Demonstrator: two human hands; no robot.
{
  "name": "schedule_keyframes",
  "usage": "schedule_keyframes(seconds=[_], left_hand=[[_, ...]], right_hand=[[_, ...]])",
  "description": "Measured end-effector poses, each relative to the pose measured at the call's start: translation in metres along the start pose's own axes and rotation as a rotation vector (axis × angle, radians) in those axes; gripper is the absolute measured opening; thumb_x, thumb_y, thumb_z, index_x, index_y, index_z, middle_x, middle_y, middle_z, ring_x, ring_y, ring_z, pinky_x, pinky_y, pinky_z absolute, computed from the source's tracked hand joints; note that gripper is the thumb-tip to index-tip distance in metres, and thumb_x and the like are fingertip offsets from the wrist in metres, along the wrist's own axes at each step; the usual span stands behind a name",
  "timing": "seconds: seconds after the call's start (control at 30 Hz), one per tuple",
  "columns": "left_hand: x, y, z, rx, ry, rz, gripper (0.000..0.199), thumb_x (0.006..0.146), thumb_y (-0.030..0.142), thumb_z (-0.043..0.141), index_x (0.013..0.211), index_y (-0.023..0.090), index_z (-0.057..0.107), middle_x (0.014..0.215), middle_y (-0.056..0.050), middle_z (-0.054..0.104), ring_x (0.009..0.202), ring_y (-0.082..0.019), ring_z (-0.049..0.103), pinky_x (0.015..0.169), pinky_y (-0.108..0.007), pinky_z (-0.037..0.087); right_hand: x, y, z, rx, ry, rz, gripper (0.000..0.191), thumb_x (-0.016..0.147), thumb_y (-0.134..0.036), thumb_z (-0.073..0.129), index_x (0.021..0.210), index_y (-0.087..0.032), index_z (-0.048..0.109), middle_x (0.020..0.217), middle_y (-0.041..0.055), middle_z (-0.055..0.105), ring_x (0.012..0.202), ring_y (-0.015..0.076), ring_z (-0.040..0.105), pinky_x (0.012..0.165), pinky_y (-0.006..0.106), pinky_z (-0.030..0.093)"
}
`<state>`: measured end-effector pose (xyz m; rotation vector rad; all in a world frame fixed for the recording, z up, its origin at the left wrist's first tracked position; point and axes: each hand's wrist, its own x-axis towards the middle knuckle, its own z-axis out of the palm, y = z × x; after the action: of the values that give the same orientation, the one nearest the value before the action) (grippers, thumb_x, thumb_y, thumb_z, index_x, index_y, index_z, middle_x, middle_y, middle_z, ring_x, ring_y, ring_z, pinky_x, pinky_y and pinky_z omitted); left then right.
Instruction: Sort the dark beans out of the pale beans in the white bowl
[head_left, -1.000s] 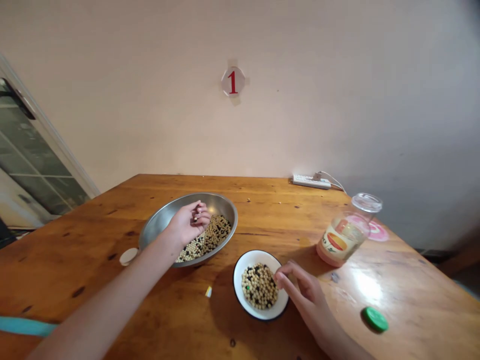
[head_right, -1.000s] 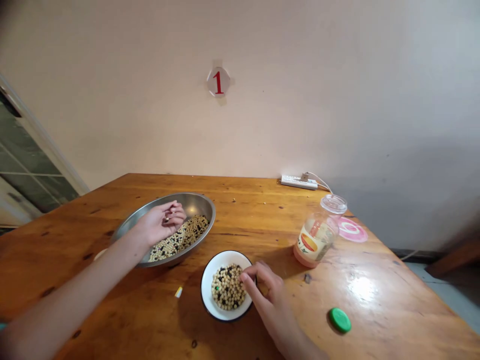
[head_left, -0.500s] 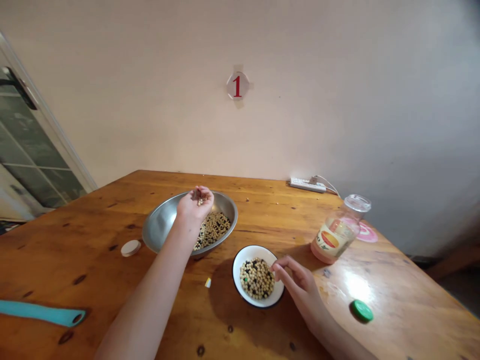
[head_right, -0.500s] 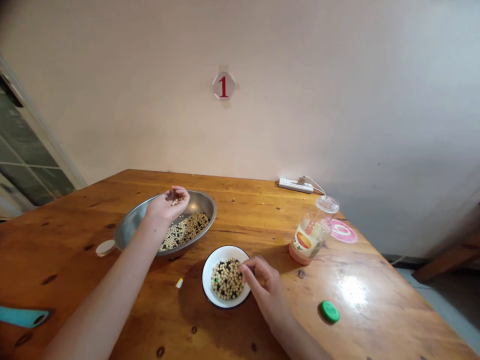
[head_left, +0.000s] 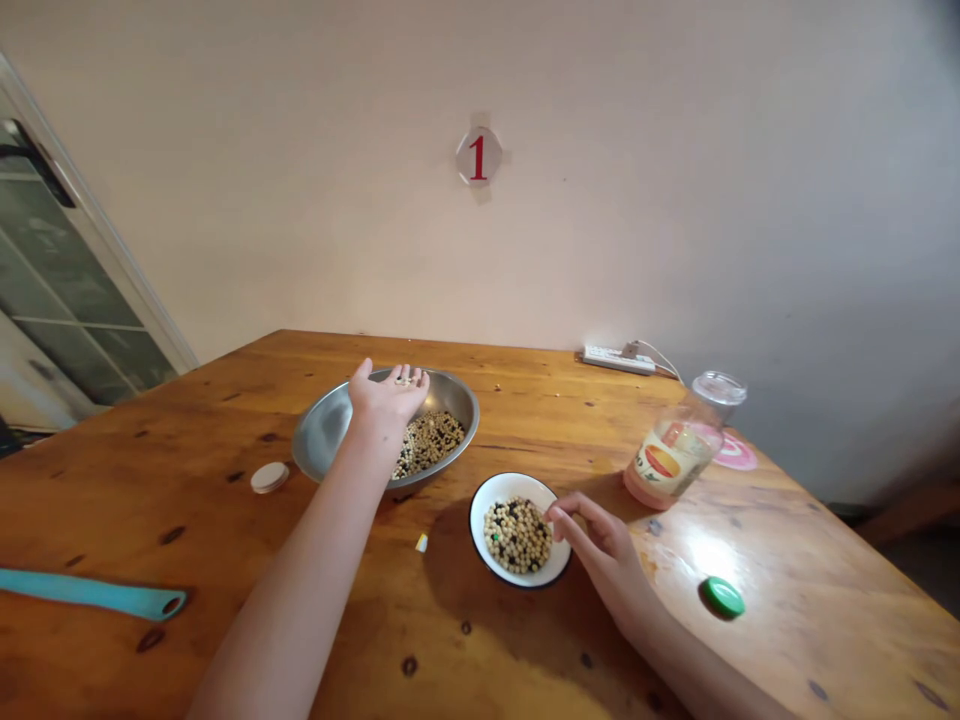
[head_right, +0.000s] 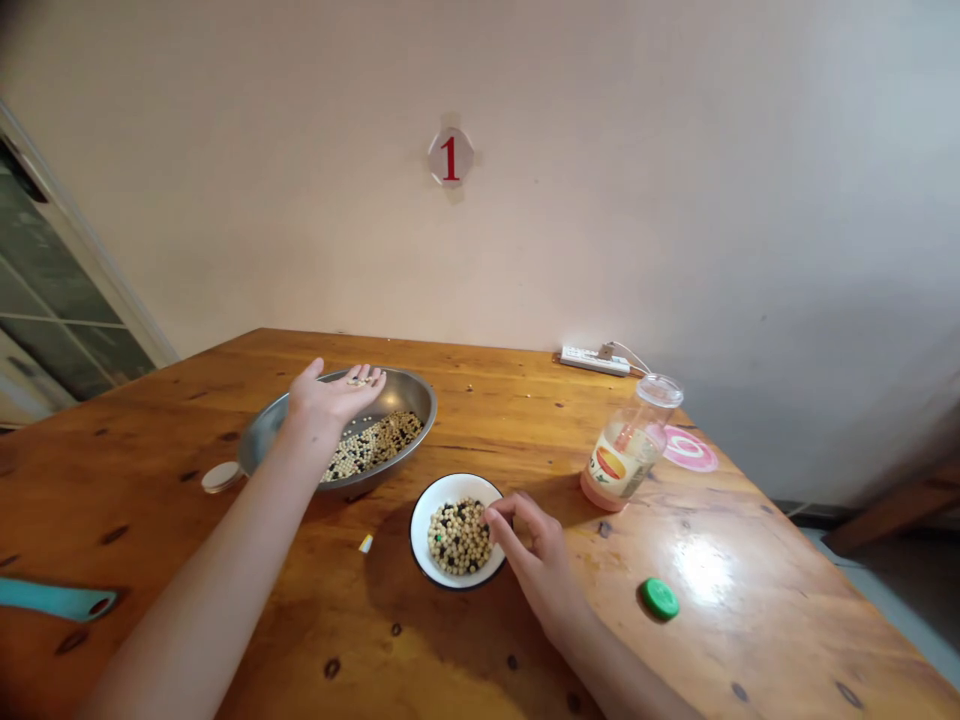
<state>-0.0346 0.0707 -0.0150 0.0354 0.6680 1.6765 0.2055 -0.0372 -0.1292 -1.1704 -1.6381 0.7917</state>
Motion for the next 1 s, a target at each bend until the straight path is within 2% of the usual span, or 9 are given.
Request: schedule_keyframes(seconds=[0.17,0.3,0.47,0.63,0.87,1.0], left_hand=[[-0.007,0.003,0.001,0.038,0.022,0.009,0.058,0.089,0.041,0.03,0.142,0.018,0.027,0.142,-0.011,0.039,0.136,-0.021,0.031,0.104,-0.034,0.037],[-0.01,0.003,0.0,0.057,0.039,0.0,0.061,0.088,0.042,0.03,0.144,0.02,0.021,0.145,-0.011,0.035,0.138,-0.022,0.027,0.107,-0.039,0.034],[-0.005,-0.001,-0.004,0.07,0.073,-0.017,0.057,0.089,0.041,0.03,0.143,0.023,0.023,0.145,-0.01,0.035,0.137,-0.022,0.029,0.105,-0.038,0.037],[-0.002,-0.013,-0.003,0.096,0.08,-0.055,0.053,0.09,0.028,0.033,0.142,0.023,0.025,0.144,-0.01,0.037,0.135,-0.018,0.033,0.101,-0.032,0.042],[-0.016,-0.01,-0.005,0.119,0.071,-0.058,0.057,0.089,0.033,0.035,0.143,0.027,0.022,0.145,-0.012,0.035,0.133,-0.024,0.037,0.095,-0.041,0.046],[-0.021,-0.005,-0.008,0.132,0.063,-0.062,0.058,0.088,0.032,0.035,0.144,0.032,0.018,0.147,-0.009,0.032,0.134,-0.025,0.035,0.091,-0.041,0.049]], right_hand=[[0.0,-0.002,0.0,0.007,0.011,0.005,0.033,0.086,-0.047,0.05,0.072,-0.018,0.059,0.064,0.0004,0.056,0.064,0.0142,0.053,0.061,0.024,0.041],[0.0,-0.002,0.001,-0.011,0.029,0.002,0.032,0.085,-0.046,0.051,0.072,-0.018,0.06,0.063,-0.0001,0.055,0.063,0.0138,0.052,0.06,0.024,0.041],[0.0,-0.002,0.002,0.012,0.028,-0.014,0.03,0.085,-0.044,0.052,0.073,-0.018,0.06,0.064,-0.0006,0.057,0.064,0.0132,0.053,0.061,0.024,0.041],[0.0,-0.002,0.002,0.017,0.03,-0.045,0.027,0.085,-0.041,0.052,0.074,-0.018,0.059,0.062,-0.0011,0.055,0.064,0.0133,0.052,0.063,0.024,0.041],[0.002,-0.003,0.003,0.033,0.063,-0.074,0.028,0.084,-0.042,0.052,0.072,-0.018,0.059,0.061,-0.0015,0.054,0.062,0.0134,0.051,0.062,0.024,0.041],[0.004,-0.002,0.005,0.045,0.072,-0.091,0.028,0.084,-0.042,0.052,0.072,-0.018,0.058,0.06,-0.0017,0.053,0.062,0.0134,0.051,0.062,0.024,0.041]])
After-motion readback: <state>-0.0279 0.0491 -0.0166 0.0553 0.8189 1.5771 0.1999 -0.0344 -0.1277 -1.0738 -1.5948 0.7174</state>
